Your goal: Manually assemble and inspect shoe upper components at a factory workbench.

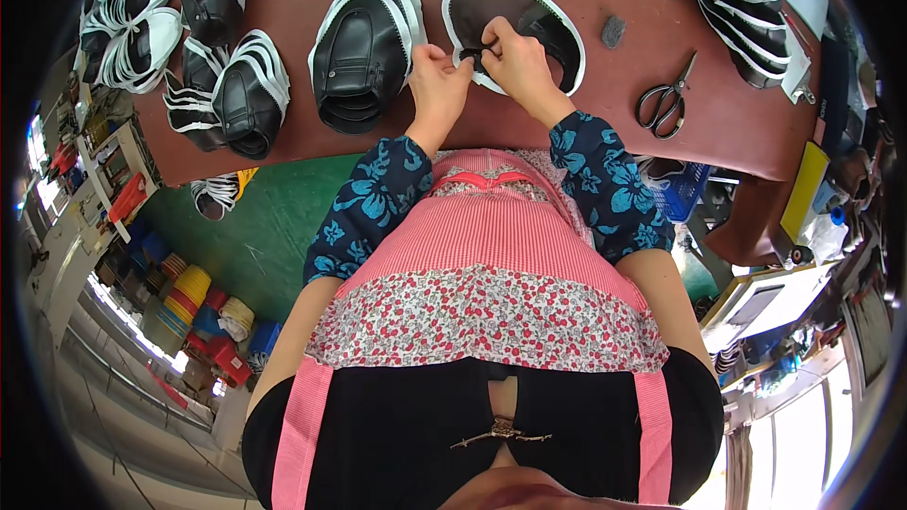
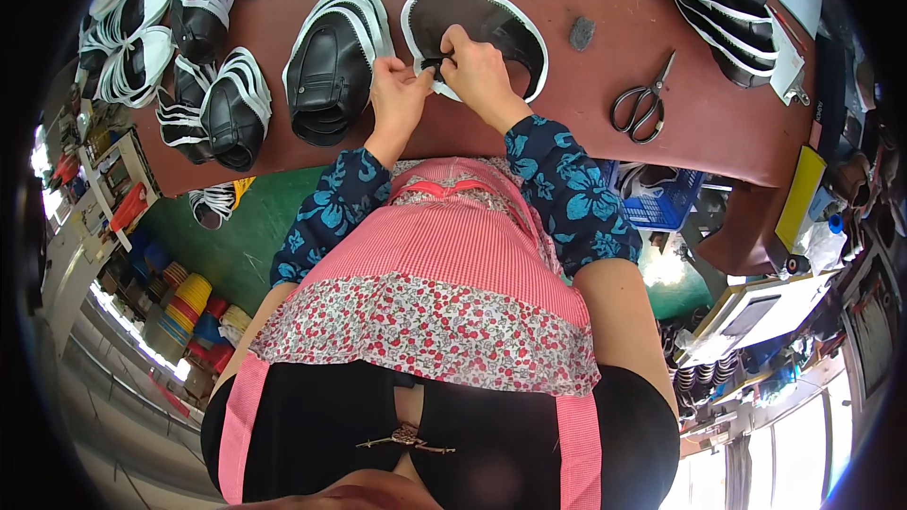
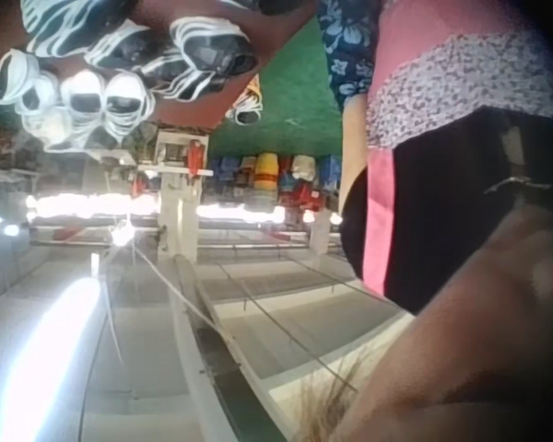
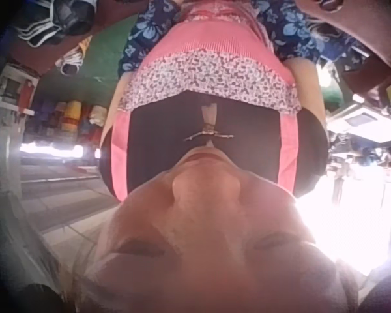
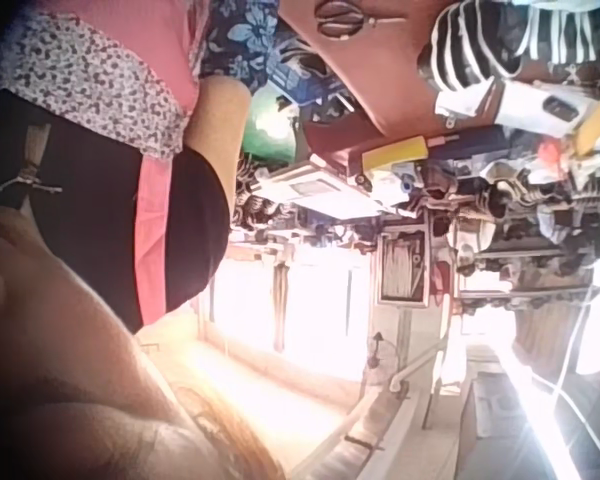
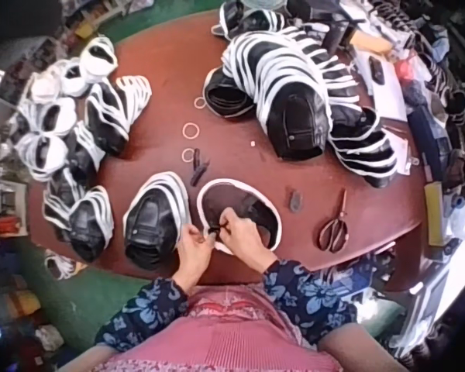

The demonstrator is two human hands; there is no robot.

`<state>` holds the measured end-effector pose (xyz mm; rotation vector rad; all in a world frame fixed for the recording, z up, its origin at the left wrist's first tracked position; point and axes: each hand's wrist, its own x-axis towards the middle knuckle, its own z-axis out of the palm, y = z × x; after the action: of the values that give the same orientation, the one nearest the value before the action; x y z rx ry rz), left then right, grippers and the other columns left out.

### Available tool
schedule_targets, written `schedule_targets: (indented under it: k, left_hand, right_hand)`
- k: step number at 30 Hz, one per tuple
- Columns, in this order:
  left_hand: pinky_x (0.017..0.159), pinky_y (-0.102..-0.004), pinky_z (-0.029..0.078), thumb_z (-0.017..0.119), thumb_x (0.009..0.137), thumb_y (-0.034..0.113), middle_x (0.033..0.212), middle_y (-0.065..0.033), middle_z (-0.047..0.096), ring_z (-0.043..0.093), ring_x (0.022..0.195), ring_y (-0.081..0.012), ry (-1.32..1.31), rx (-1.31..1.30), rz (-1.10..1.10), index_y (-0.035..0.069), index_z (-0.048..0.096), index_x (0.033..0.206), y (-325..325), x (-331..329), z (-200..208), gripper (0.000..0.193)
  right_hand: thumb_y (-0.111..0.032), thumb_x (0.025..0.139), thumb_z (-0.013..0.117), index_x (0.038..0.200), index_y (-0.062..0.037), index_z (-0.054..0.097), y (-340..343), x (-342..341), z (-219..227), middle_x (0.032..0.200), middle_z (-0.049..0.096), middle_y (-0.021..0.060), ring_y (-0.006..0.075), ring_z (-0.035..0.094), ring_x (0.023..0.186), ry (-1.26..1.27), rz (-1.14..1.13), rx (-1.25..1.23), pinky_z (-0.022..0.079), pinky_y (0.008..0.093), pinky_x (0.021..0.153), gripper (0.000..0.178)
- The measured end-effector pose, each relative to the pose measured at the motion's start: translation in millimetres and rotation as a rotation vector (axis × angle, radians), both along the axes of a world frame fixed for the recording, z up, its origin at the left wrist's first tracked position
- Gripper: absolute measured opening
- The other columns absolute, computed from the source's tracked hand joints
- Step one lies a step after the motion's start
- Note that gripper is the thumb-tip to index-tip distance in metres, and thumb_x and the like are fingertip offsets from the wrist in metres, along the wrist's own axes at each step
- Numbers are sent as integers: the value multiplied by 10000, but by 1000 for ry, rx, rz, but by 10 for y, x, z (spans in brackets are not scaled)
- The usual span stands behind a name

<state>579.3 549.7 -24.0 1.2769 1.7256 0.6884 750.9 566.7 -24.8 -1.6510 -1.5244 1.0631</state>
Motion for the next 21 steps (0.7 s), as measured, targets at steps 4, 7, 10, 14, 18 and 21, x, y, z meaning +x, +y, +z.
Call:
schedule_targets:
  k: [4, 7, 10, 14, 18, 21]
  left_hand:
    - [685, -298, 603, 911, 865, 55, 974, -136, 753, 732, 797, -171, -18, -118, 111, -9, 507, 1220, 103, 41, -149, 541]
    - [690, -306, 626, 910, 858, 41, 1036, -152, 753, 736, 821, -177, -47, -201, 114, -20, 501, 1251, 176, 81, -109, 571]
    - [712, -318, 661, 892, 867, 24, 1107, -169, 749, 758, 874, -196, -148, -299, 153, -41, 501, 1280, 190, 119, -50, 573]
    - [764, -347, 704, 870, 887, 14, 1096, -187, 737, 784, 919, -249, -392, -390, 246, -79, 498, 1290, 147, 78, -73, 556]
    - [757, -353, 705, 823, 918, -19, 1128, -192, 740, 786, 952, -256, -546, -514, 271, -105, 543, 1305, 65, -88, -148, 485]
    - [746, -347, 704, 765, 972, -9, 1104, -182, 753, 791, 947, -250, -522, -630, 215, -120, 655, 1229, 57, -128, -162, 301]
  right_hand:
    - [-26, 887, 715, 986, -88, 627, -24, 12, 11, 816, 741, 181, 444, 741, 783, -2, 51, 31, 589, 554, 708, 147]
    - [-26, 898, 696, 977, -91, 652, -63, 45, -36, 830, 737, 179, 435, 745, 810, 16, 55, 80, 590, 545, 709, 111]
    - [-54, 909, 700, 955, -92, 711, -96, 76, -74, 855, 735, 171, 422, 755, 846, -78, 149, 155, 600, 528, 714, 60]
    - [-106, 897, 729, 960, -91, 810, -84, 101, -12, 882, 742, 176, 413, 768, 865, -237, 262, 108, 624, 517, 755, 104]
    - [-109, 879, 734, 948, -78, 857, -46, 110, 69, 935, 767, 202, 420, 775, 887, -276, 391, 35, 638, 512, 803, 144]
    - [-106, 879, 730, 920, -69, 862, -54, 124, -12, 965, 779, 214, 424, 777, 902, -281, 468, 18, 641, 509, 820, 142]
